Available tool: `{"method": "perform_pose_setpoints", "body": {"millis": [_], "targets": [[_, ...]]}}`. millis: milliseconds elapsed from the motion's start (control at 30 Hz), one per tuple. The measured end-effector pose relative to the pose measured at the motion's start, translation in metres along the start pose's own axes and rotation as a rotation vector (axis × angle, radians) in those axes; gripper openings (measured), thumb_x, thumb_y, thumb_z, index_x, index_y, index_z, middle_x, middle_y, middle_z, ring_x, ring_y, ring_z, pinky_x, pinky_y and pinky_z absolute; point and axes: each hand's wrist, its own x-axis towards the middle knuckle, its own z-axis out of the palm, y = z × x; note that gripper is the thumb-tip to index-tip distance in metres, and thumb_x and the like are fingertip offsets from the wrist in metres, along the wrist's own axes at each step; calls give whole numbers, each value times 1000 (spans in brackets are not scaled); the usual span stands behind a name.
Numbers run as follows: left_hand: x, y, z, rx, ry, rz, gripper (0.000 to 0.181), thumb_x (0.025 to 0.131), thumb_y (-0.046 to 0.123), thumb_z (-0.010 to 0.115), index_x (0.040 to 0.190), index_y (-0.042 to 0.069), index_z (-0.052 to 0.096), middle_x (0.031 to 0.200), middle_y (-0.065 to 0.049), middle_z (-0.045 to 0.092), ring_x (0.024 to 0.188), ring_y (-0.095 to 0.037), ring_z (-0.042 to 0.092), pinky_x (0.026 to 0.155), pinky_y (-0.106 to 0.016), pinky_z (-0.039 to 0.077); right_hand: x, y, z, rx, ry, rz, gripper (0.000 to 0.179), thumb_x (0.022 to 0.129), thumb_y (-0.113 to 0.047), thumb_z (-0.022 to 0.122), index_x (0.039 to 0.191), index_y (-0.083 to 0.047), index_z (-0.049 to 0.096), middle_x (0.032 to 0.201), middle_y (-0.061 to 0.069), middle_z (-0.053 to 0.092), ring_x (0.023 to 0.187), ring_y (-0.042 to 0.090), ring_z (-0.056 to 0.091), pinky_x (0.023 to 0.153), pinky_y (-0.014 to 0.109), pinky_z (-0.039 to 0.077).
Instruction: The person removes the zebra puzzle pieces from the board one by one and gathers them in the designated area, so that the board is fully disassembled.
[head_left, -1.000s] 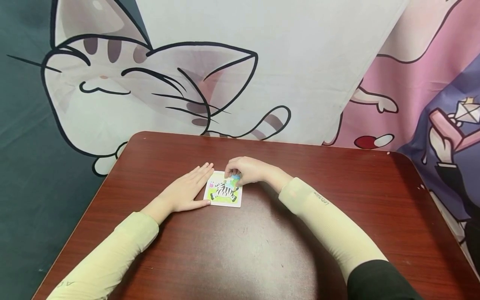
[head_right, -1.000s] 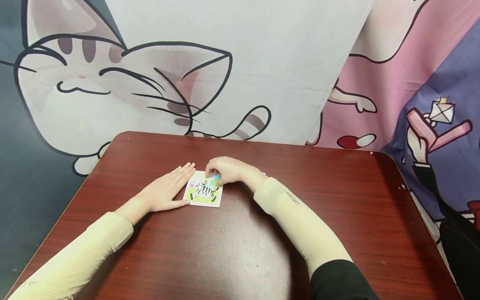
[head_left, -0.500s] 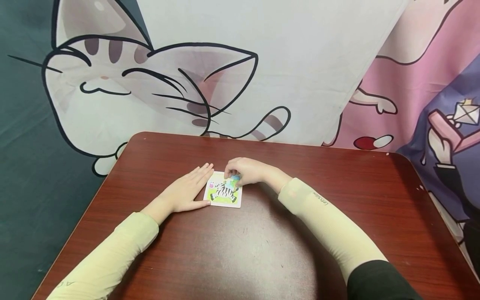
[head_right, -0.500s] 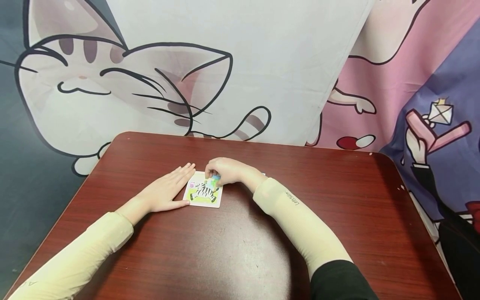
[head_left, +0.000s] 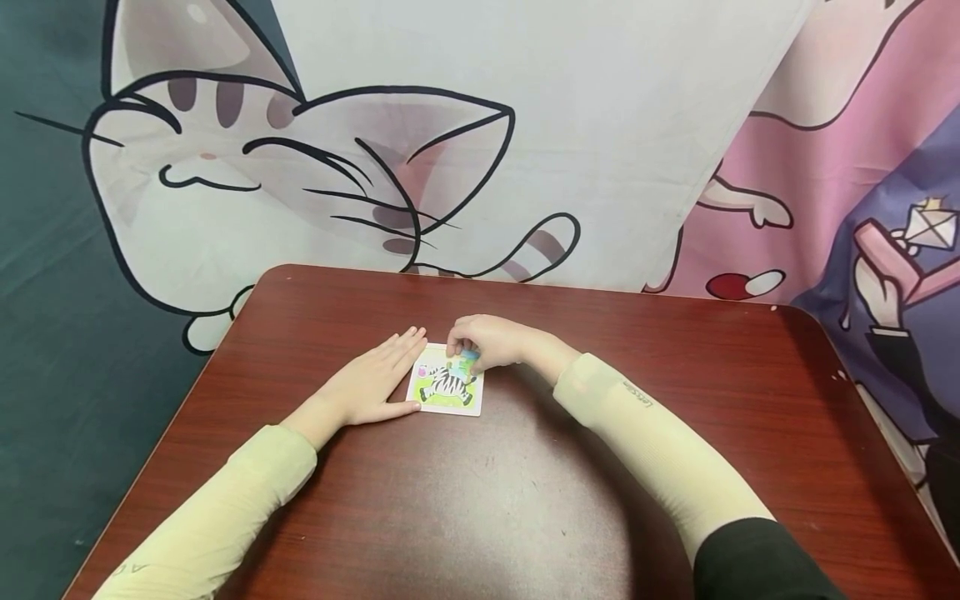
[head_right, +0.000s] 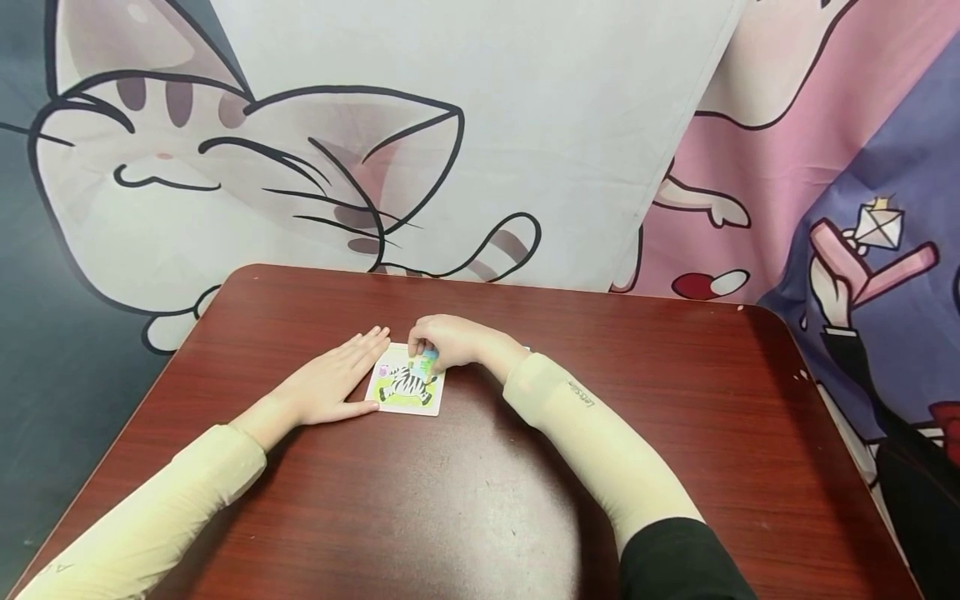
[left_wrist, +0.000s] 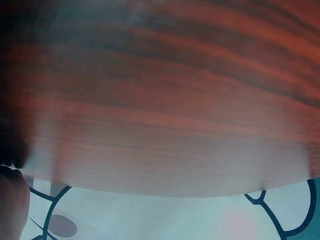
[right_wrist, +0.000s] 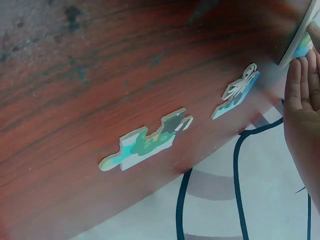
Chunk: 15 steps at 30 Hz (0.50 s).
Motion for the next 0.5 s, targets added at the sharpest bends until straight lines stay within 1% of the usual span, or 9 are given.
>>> {"method": "perform_pose_setpoints", "body": {"millis": [267,500], "targets": [[0,0,1,2,1,-1,100,100,62,58,168,-2,21,178,-17,18,167,-31,18,136,-46,24,-1,2,-1,-20,10,-21,35,82,-5,90,113,-7,74,112,5,66,103,18,63,95,28,56],[0,0,1,7,0,2,100,100,62,58,168,-2,20,178,-17,17,167,-30,17,136,-46,24,-1,8,2,1,36,-17,34,82,-5,89,112,-9,74,110,4,66,100,17,60,91,25,53]]}}
